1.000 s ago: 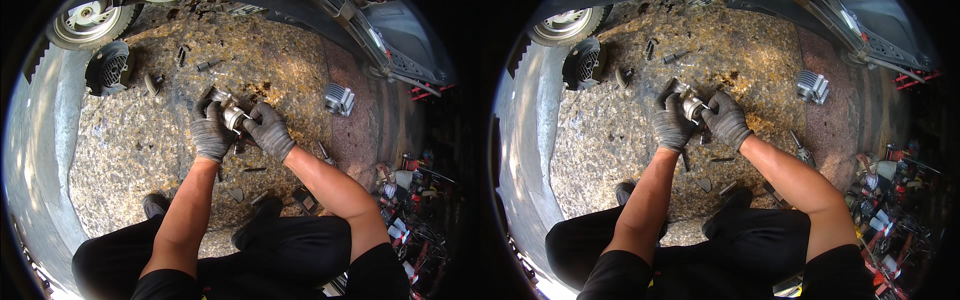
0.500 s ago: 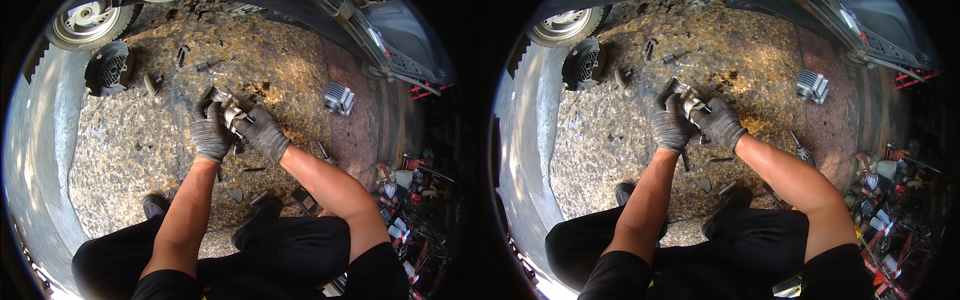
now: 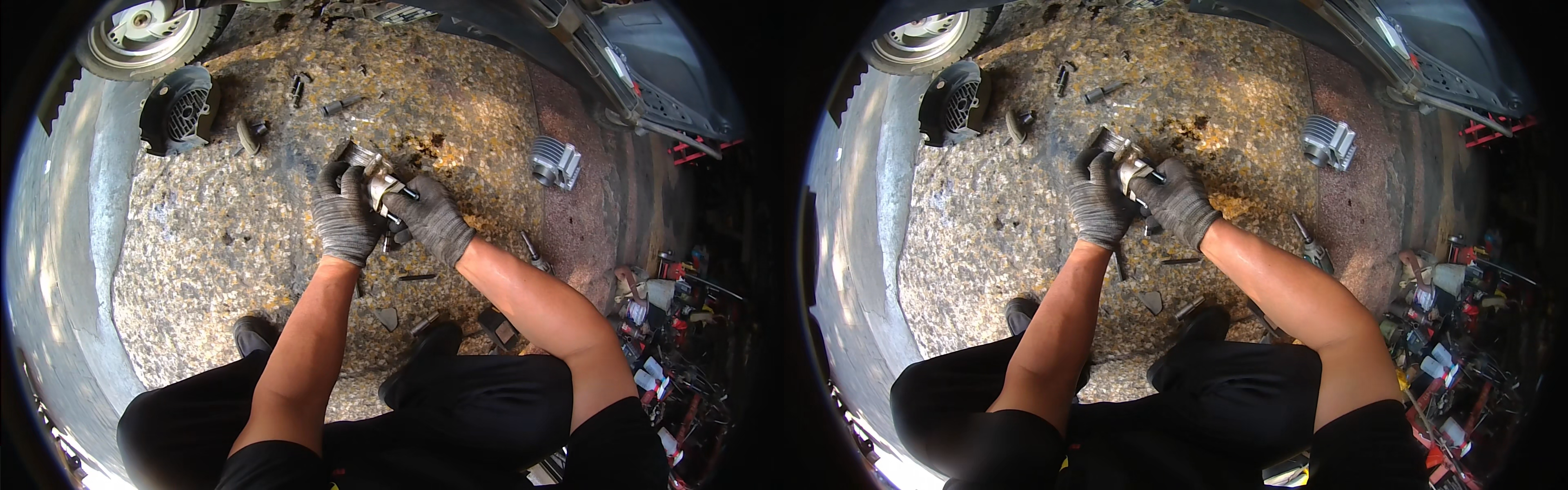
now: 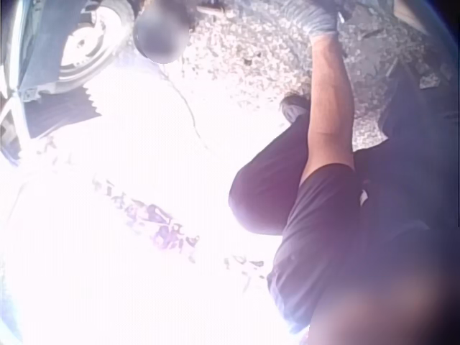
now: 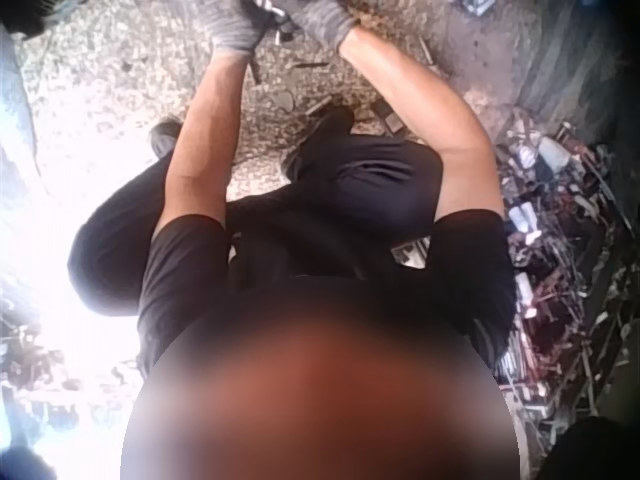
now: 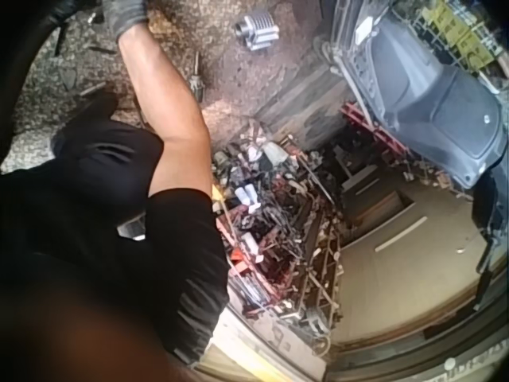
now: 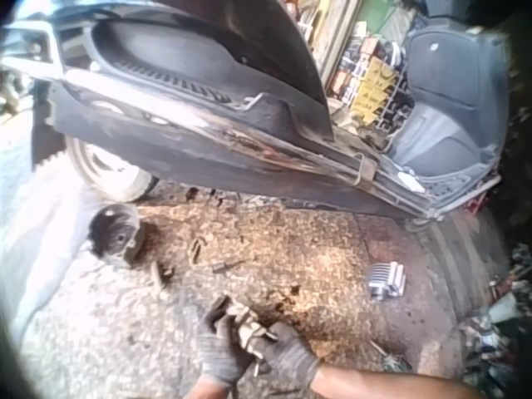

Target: The person disassembles a scooter engine cylinder using a cordless impact driver, removes the piston, and then unpacks and installs a new piston ring onto the piston.

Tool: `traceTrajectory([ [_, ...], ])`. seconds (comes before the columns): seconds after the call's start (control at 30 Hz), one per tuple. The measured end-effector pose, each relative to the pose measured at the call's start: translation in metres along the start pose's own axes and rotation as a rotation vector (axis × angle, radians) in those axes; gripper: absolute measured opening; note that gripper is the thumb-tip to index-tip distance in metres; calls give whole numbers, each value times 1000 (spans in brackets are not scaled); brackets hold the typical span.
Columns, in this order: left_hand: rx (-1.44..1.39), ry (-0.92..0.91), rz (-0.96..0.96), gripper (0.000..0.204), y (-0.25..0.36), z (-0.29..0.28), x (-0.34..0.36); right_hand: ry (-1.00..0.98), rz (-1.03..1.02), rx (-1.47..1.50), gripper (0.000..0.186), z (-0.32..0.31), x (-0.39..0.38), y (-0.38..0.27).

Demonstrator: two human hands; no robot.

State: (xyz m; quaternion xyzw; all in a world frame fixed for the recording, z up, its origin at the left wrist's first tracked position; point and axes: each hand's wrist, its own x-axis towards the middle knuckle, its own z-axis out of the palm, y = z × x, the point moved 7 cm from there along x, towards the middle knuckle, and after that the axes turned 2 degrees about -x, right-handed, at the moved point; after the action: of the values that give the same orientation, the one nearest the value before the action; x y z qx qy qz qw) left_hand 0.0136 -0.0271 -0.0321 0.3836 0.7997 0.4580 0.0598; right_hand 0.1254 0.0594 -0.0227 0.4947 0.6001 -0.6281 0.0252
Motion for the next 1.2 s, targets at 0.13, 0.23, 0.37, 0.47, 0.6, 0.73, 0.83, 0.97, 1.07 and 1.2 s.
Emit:
traceTrajectory([
  [0.13,-2,25,13,50,1,-1,0,0,9,-100,33,0,1,-2],
  [0.23,11,26,25,47,0,0,0,-12,-2,-88,32,1,1,-1],
  [0.37,12,37,37,44,-2,2,1,64,-28,-44,31,-3,1,4],
  [0.47,2,39,38,42,-2,2,1,32,-50,-81,31,-1,3,6],
  [0.6,5,42,33,45,2,-2,1,57,-51,-27,32,-1,3,8],
  [0.73,4,40,26,50,6,-5,0,50,-56,11,34,1,2,7],
  [0.83,21,22,21,50,4,-4,1,66,-33,0,33,2,1,7],
  [0.97,48,36,14,50,-1,0,3,105,9,67,42,3,3,7],
  [1.07,23,36,18,49,-1,1,2,101,-105,14,40,6,6,-4],
  [1.2,-32,32,-3,57,-3,-3,3,77,-67,157,29,1,-6,1],
])
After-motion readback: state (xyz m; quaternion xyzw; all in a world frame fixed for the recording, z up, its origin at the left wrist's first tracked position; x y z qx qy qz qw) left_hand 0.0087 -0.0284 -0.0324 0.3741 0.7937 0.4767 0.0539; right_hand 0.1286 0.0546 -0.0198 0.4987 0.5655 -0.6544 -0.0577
